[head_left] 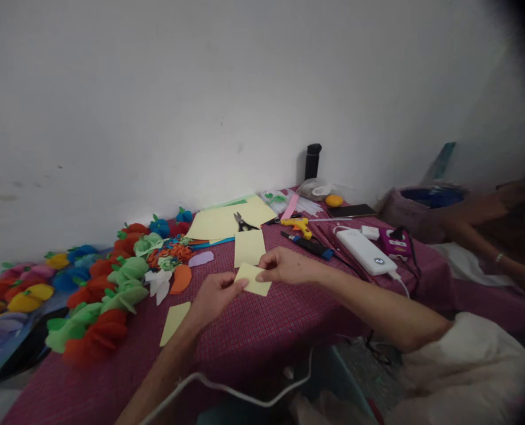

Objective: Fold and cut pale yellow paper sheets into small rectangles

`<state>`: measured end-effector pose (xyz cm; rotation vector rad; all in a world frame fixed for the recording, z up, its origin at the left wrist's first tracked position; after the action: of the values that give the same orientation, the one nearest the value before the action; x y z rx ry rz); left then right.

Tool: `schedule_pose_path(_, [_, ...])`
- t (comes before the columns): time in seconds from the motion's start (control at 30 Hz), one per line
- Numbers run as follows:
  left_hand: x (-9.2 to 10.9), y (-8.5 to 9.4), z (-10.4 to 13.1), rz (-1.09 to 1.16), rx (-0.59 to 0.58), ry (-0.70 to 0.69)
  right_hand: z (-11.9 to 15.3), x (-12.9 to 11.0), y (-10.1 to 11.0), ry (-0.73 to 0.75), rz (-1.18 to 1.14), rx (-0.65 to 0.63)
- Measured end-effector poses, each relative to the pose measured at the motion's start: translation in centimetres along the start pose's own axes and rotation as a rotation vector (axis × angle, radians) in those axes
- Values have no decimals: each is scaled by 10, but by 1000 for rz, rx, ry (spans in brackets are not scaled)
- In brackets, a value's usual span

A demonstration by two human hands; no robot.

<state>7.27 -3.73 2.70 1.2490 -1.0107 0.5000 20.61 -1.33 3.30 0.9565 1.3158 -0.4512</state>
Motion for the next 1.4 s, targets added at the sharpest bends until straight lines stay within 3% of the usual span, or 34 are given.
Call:
schedule_pose_path(0.1, [1,6,1,129,163,-8,-2,11,-1,19,-223,262])
schedule_pose_path(0.17, [-4,3,4,174,245,28,0,19,-6,11,-369,336])
schedule_pose_path(0.27, [-12,-6,9,237,295,50,2,24,-17,-37,-471,245])
schedule_pose_path(0.4, [-20,-30,16,154,114,55,1,19,-17,-68,-368,81])
schedule_pose_path(0.47, [-24,-39,21,119,41,69,-1,18,-24,-81,-282,-61])
schedule_pose_path(0.53, [-28,-43,25,117,14,82,-5,20,-32,-81,-213,-133])
schedule_pose_path(0.6, [-31,-41,29,136,39,81,-9,22,-40,-79,-182,-121])
schedule_pose_path(0.83, [-51,-8,54,79,201,142,-34,22,-67,-165,-317,-113])
schedule_pose_path(1.07, [-72,29,90,125,360,279,-80,6,-100,-202,-357,-211])
schedule_pose_path(1.27, [-104,62,130,68,433,388,-128,4,-131,-200,-285,-217])
schedule_pose_path(1.4, [-127,107,159,-147,715,360,-158,13,-152,-170,-181,-236])
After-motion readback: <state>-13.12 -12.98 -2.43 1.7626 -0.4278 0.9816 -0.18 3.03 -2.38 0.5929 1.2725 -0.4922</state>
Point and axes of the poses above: each hand's wrist, its own z-axis away from the middle knuckle, its own y-axis out of the back of the hand, x = y × z, the point moved 7 cm from there along -z, towards the middle knuckle, and after that the axes turned 4 degrees about -z, right-handed, at the moved point
